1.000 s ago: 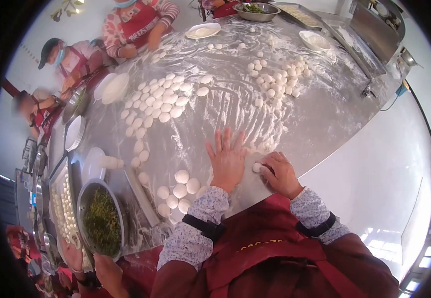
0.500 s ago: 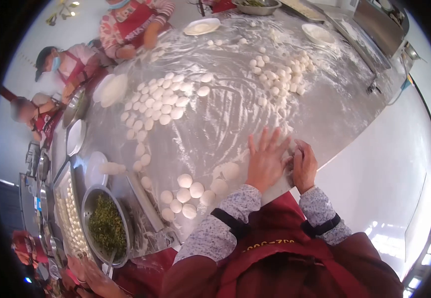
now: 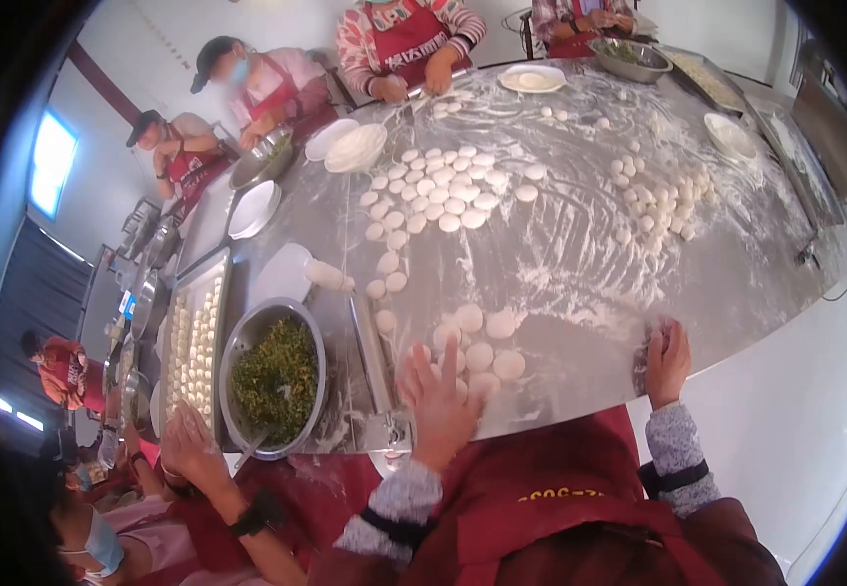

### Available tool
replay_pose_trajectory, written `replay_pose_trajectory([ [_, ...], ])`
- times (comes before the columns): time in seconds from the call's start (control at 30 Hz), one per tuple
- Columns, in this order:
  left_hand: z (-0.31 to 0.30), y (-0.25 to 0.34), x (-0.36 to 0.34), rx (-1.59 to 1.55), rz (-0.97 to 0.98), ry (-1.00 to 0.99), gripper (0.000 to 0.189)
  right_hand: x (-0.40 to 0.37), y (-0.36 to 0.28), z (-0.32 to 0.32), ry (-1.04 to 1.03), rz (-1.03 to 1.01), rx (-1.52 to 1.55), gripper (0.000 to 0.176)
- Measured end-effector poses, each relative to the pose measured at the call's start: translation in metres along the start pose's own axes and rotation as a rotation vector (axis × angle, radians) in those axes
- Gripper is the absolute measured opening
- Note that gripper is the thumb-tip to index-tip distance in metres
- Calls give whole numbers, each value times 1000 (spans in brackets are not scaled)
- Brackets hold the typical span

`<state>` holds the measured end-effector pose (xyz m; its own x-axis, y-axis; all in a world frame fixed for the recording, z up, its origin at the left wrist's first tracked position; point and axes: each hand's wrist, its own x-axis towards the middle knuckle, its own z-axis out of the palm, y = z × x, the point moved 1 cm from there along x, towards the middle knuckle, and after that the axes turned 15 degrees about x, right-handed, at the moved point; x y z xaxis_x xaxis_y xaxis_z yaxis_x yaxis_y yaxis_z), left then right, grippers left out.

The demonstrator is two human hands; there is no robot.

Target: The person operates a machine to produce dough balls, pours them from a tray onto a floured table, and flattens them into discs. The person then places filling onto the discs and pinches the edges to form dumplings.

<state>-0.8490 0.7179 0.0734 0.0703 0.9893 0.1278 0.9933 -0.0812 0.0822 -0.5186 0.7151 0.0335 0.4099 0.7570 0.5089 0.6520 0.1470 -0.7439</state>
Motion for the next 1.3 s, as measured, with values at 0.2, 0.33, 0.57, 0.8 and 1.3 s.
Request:
replay_pose_trajectory([
  [0.2, 2, 25, 1, 135, -51, -57, 88, 2, -7, -2, -55, 17, -32, 24],
  [0.33, 37, 42, 66, 113, -13, 25, 85, 3, -11, 0, -34, 33, -39, 24],
  [0.57, 29, 106, 243, -107, -131, -162, 82, 9, -15, 1, -11, 49, -51, 20],
  [0.8, 19, 70, 143, -53, 169, -67, 72, 6, -15, -1, -20, 70, -54, 21],
  [1.3, 39, 39, 137, 176, 244, 148, 63, 102, 92, -59, -201, 620, 625, 35],
])
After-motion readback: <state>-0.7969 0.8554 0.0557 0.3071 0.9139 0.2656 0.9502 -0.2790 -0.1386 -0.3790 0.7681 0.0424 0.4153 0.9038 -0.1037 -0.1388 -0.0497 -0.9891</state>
